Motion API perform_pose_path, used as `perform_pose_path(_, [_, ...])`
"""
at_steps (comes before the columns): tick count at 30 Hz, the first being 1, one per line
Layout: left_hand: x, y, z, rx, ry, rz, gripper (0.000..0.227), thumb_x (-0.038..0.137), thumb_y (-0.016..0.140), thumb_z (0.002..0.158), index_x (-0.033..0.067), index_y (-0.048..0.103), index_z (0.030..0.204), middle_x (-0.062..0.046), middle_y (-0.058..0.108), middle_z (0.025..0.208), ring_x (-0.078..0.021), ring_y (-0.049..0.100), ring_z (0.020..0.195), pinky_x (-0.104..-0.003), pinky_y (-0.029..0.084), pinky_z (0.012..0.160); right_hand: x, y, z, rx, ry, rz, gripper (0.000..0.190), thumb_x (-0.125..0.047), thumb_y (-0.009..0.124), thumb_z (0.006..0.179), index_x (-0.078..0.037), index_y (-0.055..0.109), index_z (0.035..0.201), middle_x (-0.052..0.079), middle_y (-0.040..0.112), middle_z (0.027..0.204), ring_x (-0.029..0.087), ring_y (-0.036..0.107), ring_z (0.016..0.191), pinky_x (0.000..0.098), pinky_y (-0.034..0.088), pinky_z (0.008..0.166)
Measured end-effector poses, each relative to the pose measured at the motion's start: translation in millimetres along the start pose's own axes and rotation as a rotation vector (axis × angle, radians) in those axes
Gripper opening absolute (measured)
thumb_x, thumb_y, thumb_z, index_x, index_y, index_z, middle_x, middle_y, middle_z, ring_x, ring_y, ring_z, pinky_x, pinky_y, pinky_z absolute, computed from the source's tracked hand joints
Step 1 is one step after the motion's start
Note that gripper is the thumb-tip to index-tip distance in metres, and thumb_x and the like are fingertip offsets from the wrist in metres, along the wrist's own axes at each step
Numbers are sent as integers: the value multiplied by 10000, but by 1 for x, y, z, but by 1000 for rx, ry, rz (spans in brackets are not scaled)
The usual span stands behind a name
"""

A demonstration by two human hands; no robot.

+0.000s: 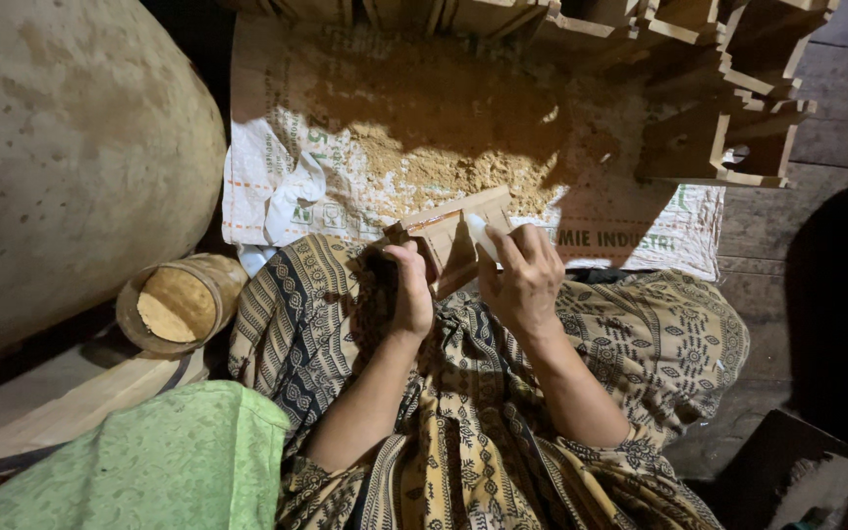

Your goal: The person applies adhesive to the joints of wooden components and fits them together to assemble a small box-like structure, working on a mat amongst several other completed wooden grids.

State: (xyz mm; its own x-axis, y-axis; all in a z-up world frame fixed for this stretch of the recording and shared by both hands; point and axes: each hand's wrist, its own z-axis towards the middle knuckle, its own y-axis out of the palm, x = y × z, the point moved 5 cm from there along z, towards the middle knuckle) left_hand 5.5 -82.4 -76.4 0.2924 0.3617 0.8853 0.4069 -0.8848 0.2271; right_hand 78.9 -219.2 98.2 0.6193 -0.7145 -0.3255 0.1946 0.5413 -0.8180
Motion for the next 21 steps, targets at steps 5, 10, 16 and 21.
perform_pose_path(5, [62, 25, -18, 33, -12, -82, 794, 556, -5, 1100, -39, 192, 1587, -259, 145, 1622, -279, 139, 1513, -454, -6, 1276, -2, -9, 9, 36, 3, -9, 152, -86, 764, 830, -68, 742, 979, 61, 463, 777, 299, 559, 650, 394, 479, 575])
perform_pose_path(10, [64, 25, -20, 62, -17, -136, 772, 546, 12, 1102, -24, 203, 1586, -245, 170, 1625, -291, 154, 1524, -450, 5, 1281, 4, -8, 9, 71, 16, -32, 129, -82, 759, 829, -76, 746, 957, 58, 466, 763, 297, 569, 647, 376, 496, 590])
perform_pose_path(16, [25, 14, -8, 59, 41, -158, 816, 588, -8, 1084, -19, 182, 1593, -254, 103, 1646, -304, 124, 1534, -457, 5, 1278, 9, -6, 6, 69, 32, -67, 148, -84, 770, 807, -86, 757, 954, 37, 461, 766, 257, 563, 654, 363, 481, 575])
perform_pose_path(21, [5, 10, -3, 58, 33, -160, 784, 609, 7, 1079, 68, 167, 1625, -150, 58, 1681, -214, 60, 1537, -442, -24, 1277, 14, -10, 9, 51, 58, -77, 150, -81, 760, 822, -63, 741, 970, 49, 453, 775, 281, 574, 678, 380, 486, 579])
